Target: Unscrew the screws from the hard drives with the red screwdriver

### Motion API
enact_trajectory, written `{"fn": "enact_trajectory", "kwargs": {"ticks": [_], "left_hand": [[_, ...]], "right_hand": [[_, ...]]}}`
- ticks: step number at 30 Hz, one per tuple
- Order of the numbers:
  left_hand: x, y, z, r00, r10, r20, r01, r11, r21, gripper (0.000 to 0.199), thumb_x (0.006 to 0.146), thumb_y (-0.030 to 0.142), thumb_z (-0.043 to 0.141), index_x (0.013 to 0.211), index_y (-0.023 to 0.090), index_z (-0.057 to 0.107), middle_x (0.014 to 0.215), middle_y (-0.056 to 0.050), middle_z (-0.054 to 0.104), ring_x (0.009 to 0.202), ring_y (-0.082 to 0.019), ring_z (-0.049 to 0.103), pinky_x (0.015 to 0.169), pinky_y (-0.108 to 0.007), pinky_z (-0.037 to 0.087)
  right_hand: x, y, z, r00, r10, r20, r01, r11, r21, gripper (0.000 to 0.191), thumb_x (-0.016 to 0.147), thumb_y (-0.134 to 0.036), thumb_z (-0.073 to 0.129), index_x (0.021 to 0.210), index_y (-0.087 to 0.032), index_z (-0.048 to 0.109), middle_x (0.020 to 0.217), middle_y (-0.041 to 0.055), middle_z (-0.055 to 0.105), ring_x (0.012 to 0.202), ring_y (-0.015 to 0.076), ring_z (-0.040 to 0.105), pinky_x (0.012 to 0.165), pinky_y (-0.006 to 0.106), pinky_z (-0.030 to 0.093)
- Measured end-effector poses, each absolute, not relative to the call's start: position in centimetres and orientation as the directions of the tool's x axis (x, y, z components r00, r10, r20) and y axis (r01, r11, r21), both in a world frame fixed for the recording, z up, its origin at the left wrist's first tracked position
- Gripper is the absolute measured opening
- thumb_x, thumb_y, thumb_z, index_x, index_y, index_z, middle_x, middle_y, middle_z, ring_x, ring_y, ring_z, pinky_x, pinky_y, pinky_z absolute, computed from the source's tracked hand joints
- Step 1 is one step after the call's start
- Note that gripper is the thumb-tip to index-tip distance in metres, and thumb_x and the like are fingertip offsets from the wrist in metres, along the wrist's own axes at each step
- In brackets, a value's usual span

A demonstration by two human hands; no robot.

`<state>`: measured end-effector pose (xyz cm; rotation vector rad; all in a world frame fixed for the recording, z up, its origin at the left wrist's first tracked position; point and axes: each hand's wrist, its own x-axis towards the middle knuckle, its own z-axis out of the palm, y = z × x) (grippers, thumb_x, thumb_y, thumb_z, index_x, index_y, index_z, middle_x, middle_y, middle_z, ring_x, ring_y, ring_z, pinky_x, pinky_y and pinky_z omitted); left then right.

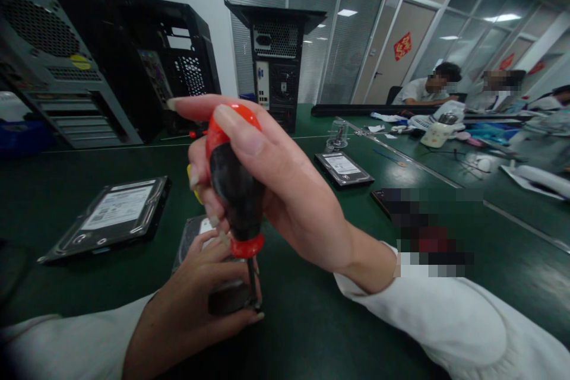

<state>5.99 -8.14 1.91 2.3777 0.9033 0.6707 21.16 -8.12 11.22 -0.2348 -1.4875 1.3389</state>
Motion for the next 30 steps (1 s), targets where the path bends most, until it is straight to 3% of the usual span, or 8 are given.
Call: {"fn": "enact_trajectory", "kwargs": {"ticks": [20, 30], "left_hand": [[5.81, -7.88, 1.79, 0.703, 0.671, 0.235, 0.442, -0.671, 0.596, 0.015, 0.063, 0.024, 0.075, 0.074, 0.027, 0.066, 0.1, 0.002, 0.061, 0.104, -0.025, 0.05, 0.096, -0.043, 0.017], [5.86, -7.84, 1.93, 0.694, 0.679, 0.239, 0.45, -0.668, 0.593, 0.015, 0.063, 0.024, 0.076, 0.073, 0.027, 0.066, 0.098, 0.003, 0.061, 0.1, -0.023, 0.051, 0.094, -0.041, 0.02]], "right_hand": [[20.92, -8.17, 11.04, -0.389, 0.723, 0.571, -0.522, 0.337, -0.783, 0.026, 0.094, -0.034, 0.03, 0.104, -0.017, 0.047, 0.078, 0.0015, 0.045, 0.06, 0.0099, 0.043, 0.053, 0.023, 0.037], [20.59, -7.92, 10.84, -0.378, 0.708, 0.596, -0.521, 0.369, -0.769, 0.022, 0.091, -0.036, 0.039, 0.102, -0.019, 0.048, 0.077, 0.001, 0.047, 0.056, 0.0095, 0.043, 0.048, 0.022, 0.038]]}}
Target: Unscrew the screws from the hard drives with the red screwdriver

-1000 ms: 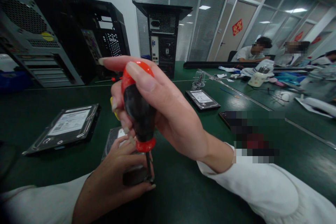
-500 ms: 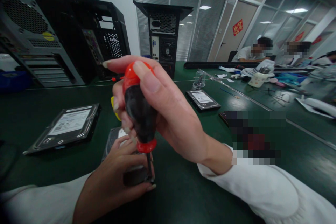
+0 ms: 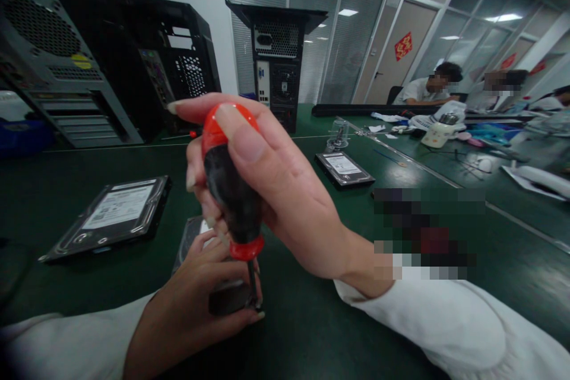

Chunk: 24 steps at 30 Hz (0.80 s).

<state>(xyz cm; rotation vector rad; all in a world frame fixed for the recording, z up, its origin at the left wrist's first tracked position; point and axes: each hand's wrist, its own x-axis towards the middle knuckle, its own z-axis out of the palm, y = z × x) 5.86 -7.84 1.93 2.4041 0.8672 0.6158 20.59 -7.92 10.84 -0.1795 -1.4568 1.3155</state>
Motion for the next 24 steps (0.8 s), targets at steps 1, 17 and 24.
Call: {"fn": "enact_trajectory", "kwargs": {"ticks": [1, 17, 24], "left_hand": [[5.8, -7.8, 1.9, 0.705, 0.67, 0.232, 0.442, -0.672, 0.594, 0.014, 0.063, 0.025, 0.075, 0.074, 0.027, 0.066, 0.099, 0.003, 0.061, 0.101, -0.023, 0.051, 0.094, -0.042, 0.02], [5.9, -8.0, 2.1, 0.694, 0.677, 0.246, 0.46, -0.679, 0.572, 0.015, 0.061, 0.022, 0.075, 0.073, 0.025, 0.066, 0.098, 0.001, 0.061, 0.098, -0.025, 0.051, 0.094, -0.045, 0.023], [6.0, -8.2, 2.0, 0.661, 0.694, 0.284, 0.437, -0.664, 0.607, 0.019, 0.058, 0.016, 0.077, 0.07, 0.024, 0.065, 0.092, 0.004, 0.062, 0.093, -0.02, 0.053, 0.094, -0.04, 0.023]], "right_hand": [[20.6, -7.9, 10.8, -0.374, 0.713, 0.593, -0.523, 0.365, -0.77, 0.021, 0.091, -0.035, 0.04, 0.101, -0.019, 0.048, 0.077, 0.0009, 0.047, 0.056, 0.0095, 0.044, 0.048, 0.022, 0.039], [20.8, -8.6, 11.0, -0.406, 0.745, 0.53, -0.48, 0.32, -0.817, 0.02, 0.082, -0.016, 0.052, 0.096, -0.025, 0.042, 0.072, -0.0047, 0.047, 0.049, 0.0061, 0.044, 0.044, 0.018, 0.039], [20.9, -8.7, 11.5, -0.446, 0.725, 0.525, -0.435, 0.337, -0.835, 0.031, 0.093, -0.033, 0.03, 0.111, -0.019, 0.05, 0.079, 0.0016, 0.046, 0.06, 0.0106, 0.044, 0.055, 0.025, 0.04]]}}
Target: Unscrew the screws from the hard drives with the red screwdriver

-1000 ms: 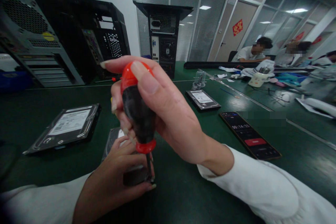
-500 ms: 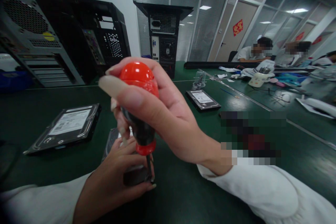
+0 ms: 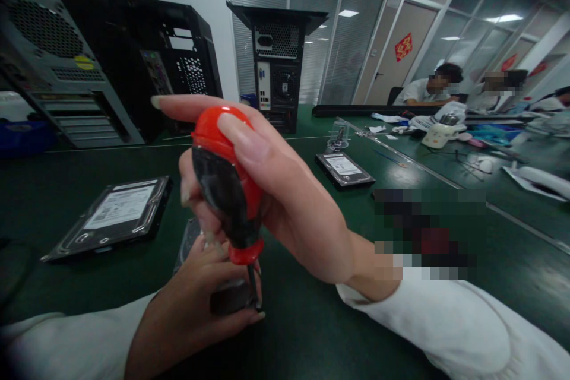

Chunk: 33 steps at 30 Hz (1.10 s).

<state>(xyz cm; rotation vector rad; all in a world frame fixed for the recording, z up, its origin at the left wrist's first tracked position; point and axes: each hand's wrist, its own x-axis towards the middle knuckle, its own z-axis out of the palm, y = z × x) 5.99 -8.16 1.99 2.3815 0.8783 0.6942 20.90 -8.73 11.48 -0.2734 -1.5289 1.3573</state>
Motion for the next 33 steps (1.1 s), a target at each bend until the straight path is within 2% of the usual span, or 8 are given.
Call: {"fn": "enact_trajectory", "kwargs": {"ticks": [3, 9, 14, 19, 21, 24, 29, 33], "left_hand": [[6.07, -8.18, 1.99, 0.666, 0.692, 0.278, 0.439, -0.665, 0.605, 0.02, 0.058, 0.015, 0.078, 0.07, 0.024, 0.065, 0.092, 0.005, 0.062, 0.093, -0.02, 0.053, 0.094, -0.04, 0.022], [6.02, -8.1, 1.98, 0.679, 0.682, 0.271, 0.434, -0.671, 0.601, 0.018, 0.06, 0.018, 0.077, 0.071, 0.025, 0.066, 0.096, 0.003, 0.061, 0.098, -0.022, 0.051, 0.096, -0.043, 0.023], [5.97, -8.01, 2.12, 0.688, 0.684, 0.243, 0.448, -0.664, 0.599, 0.017, 0.061, 0.019, 0.076, 0.074, 0.026, 0.067, 0.098, 0.002, 0.061, 0.097, -0.023, 0.052, 0.095, -0.043, 0.027], [5.95, -7.95, 2.3, 0.707, 0.67, 0.228, 0.444, -0.671, 0.593, 0.014, 0.062, 0.022, 0.076, 0.072, 0.027, 0.068, 0.091, 0.003, 0.064, 0.088, -0.021, 0.054, 0.094, -0.043, 0.027], [5.99, -8.03, 2.34, 0.698, 0.674, 0.241, 0.439, -0.669, 0.599, 0.015, 0.061, 0.02, 0.076, 0.072, 0.028, 0.069, 0.091, 0.003, 0.064, 0.089, -0.021, 0.054, 0.094, -0.042, 0.027], [6.06, -8.16, 2.34, 0.672, 0.693, 0.26, 0.443, -0.658, 0.609, 0.018, 0.059, 0.017, 0.078, 0.07, 0.028, 0.069, 0.091, 0.004, 0.063, 0.091, -0.02, 0.053, 0.093, -0.04, 0.026], [6.1, -8.18, 2.17, 0.679, 0.681, 0.273, 0.427, -0.67, 0.607, 0.02, 0.058, 0.016, 0.079, 0.071, 0.028, 0.068, 0.091, 0.005, 0.062, 0.093, -0.02, 0.053, 0.093, -0.04, 0.024], [6.08, -8.19, 2.15, 0.679, 0.683, 0.271, 0.428, -0.667, 0.61, 0.02, 0.059, 0.016, 0.077, 0.072, 0.029, 0.069, 0.092, 0.004, 0.062, 0.092, -0.021, 0.053, 0.093, -0.04, 0.027]], "right_hand": [[20.87, -8.38, 11.19, -0.437, 0.709, 0.554, -0.473, 0.342, -0.812, 0.029, 0.092, -0.035, 0.034, 0.107, -0.018, 0.053, 0.081, 0.0019, 0.047, 0.061, 0.0099, 0.045, 0.056, 0.024, 0.041], [20.97, -8.11, 10.82, -0.435, 0.737, 0.518, -0.509, 0.272, -0.816, 0.017, 0.086, -0.023, 0.049, 0.102, -0.02, 0.049, 0.086, 0.0016, 0.05, 0.063, 0.0098, 0.05, 0.055, 0.024, 0.046], [20.71, -8.12, 10.98, -0.435, 0.746, 0.504, -0.483, 0.279, -0.83, 0.026, 0.078, -0.015, 0.059, 0.093, -0.026, 0.04, 0.08, -0.0039, 0.053, 0.056, 0.0074, 0.052, 0.048, 0.019, 0.045], [20.73, -8.52, 11.17, -0.424, 0.758, 0.496, -0.439, 0.307, -0.844, 0.02, 0.082, -0.03, 0.055, 0.097, -0.028, 0.041, 0.067, -0.0058, 0.047, 0.047, 0.0068, 0.043, 0.044, 0.019, 0.038], [20.84, -8.69, 11.29, -0.418, 0.775, 0.474, -0.415, 0.301, -0.858, 0.021, 0.087, -0.039, 0.043, 0.106, -0.028, 0.045, 0.069, -0.0025, 0.047, 0.05, 0.0096, 0.042, 0.048, 0.024, 0.039], [20.9, -8.74, 11.44, -0.407, 0.796, 0.449, -0.39, 0.293, -0.873, 0.032, 0.092, -0.039, 0.028, 0.11, -0.026, 0.05, 0.071, 0.0012, 0.047, 0.053, 0.0118, 0.043, 0.053, 0.027, 0.04], [20.89, -8.47, 11.59, -0.387, 0.803, 0.454, -0.427, 0.28, -0.86, 0.019, 0.086, -0.038, 0.045, 0.092, -0.022, 0.052, 0.077, 0.0008, 0.049, 0.056, 0.0111, 0.05, 0.05, 0.025, 0.044], [21.04, -8.47, 11.54, -0.425, 0.764, 0.485, -0.455, 0.283, -0.844, 0.017, 0.084, -0.037, 0.05, 0.089, -0.022, 0.045, 0.08, 0.0002, 0.053, 0.06, 0.0107, 0.054, 0.051, 0.025, 0.048]]}}
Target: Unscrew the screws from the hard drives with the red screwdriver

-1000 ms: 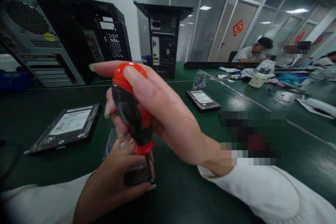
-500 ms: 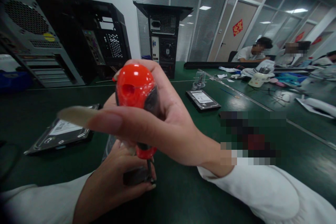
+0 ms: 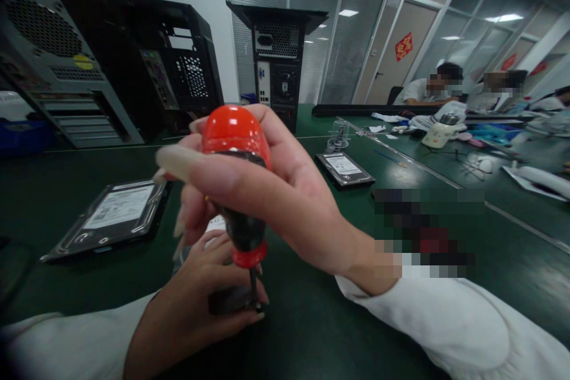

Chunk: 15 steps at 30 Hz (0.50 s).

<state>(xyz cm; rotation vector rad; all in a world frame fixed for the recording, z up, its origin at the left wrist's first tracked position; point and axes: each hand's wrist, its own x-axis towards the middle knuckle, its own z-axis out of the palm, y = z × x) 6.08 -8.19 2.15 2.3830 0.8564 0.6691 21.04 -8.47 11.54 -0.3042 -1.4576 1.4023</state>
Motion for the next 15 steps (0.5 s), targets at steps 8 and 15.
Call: {"fn": "enact_trajectory", "kwargs": {"ticks": [8, 15], "left_hand": [[6.02, -8.16, 2.31, 0.696, 0.673, 0.252, 0.435, -0.674, 0.597, 0.02, 0.06, 0.018, 0.077, 0.075, 0.03, 0.07, 0.09, 0.004, 0.064, 0.089, -0.02, 0.055, 0.094, -0.041, 0.028], [6.05, -8.26, 2.34, 0.677, 0.69, 0.257, 0.445, -0.662, 0.604, 0.021, 0.059, 0.015, 0.076, 0.074, 0.029, 0.069, 0.093, 0.005, 0.062, 0.093, -0.02, 0.053, 0.094, -0.039, 0.026]], "right_hand": [[20.79, -8.71, 11.2, -0.451, 0.753, 0.48, -0.434, 0.284, -0.855, 0.028, 0.088, -0.046, 0.036, 0.106, -0.026, 0.045, 0.069, -0.0023, 0.046, 0.05, 0.0084, 0.043, 0.045, 0.022, 0.039], [20.72, -8.8, 11.61, -0.389, 0.811, 0.437, -0.444, 0.25, -0.86, 0.016, 0.089, -0.03, 0.039, 0.093, -0.021, 0.051, 0.079, 0.0003, 0.049, 0.058, 0.0096, 0.051, 0.05, 0.023, 0.045]]}}
